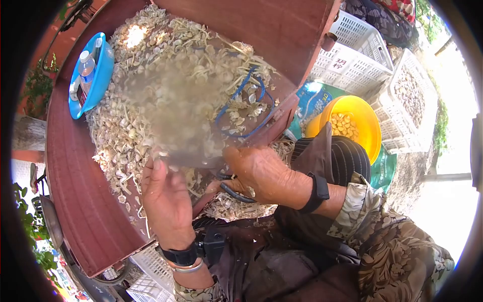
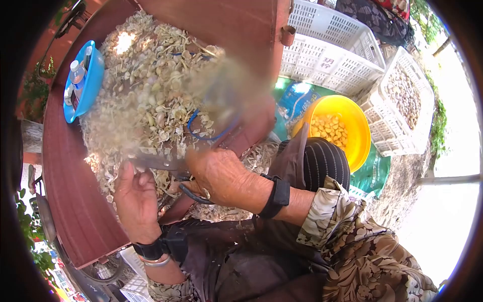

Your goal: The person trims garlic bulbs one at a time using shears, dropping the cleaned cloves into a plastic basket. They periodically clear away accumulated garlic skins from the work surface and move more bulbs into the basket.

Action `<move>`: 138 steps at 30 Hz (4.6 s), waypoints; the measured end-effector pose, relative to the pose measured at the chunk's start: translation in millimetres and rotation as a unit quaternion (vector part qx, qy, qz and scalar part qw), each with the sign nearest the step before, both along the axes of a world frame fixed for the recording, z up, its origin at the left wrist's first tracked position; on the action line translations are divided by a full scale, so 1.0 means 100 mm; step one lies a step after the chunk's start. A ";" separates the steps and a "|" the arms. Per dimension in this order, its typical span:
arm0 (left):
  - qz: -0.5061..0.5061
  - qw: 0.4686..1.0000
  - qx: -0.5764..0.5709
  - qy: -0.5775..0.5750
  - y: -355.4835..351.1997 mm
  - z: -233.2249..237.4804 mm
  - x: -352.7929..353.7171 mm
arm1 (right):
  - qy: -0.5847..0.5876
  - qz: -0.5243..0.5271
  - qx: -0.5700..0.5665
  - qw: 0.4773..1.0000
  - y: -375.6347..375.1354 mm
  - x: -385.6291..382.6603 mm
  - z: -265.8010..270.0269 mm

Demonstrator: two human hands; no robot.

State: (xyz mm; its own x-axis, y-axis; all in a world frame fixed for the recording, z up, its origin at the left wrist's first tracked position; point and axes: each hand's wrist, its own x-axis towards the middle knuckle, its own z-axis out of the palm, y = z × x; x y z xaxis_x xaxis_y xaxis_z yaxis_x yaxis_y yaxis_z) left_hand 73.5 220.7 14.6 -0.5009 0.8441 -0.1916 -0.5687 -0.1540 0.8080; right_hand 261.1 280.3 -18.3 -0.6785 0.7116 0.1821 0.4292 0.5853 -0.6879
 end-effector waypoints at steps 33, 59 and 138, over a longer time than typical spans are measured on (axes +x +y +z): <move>-0.076 0.988 -0.027 0.130 -0.57 -0.15 0.07 | 0.374 0.111 -0.485 0.783 -0.07 -0.41 -0.09; 0.045 0.741 -0.201 0.640 -0.87 0.01 -0.76 | 0.343 0.001 -0.280 0.896 -0.09 -0.31 -0.01; 0.001 0.918 -0.117 0.379 0.46 -0.07 -0.98 | 0.282 -0.015 -0.468 0.838 0.16 -0.02 0.20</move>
State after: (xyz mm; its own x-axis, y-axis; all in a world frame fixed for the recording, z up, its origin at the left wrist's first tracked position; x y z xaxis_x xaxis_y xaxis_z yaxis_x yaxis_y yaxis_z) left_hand -24.5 266.7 7.2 -0.5662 0.8235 0.0356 0.1700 0.0745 0.9826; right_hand 259.2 296.3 1.4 -0.6518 0.7368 -0.1795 -0.1127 -0.3282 -0.9379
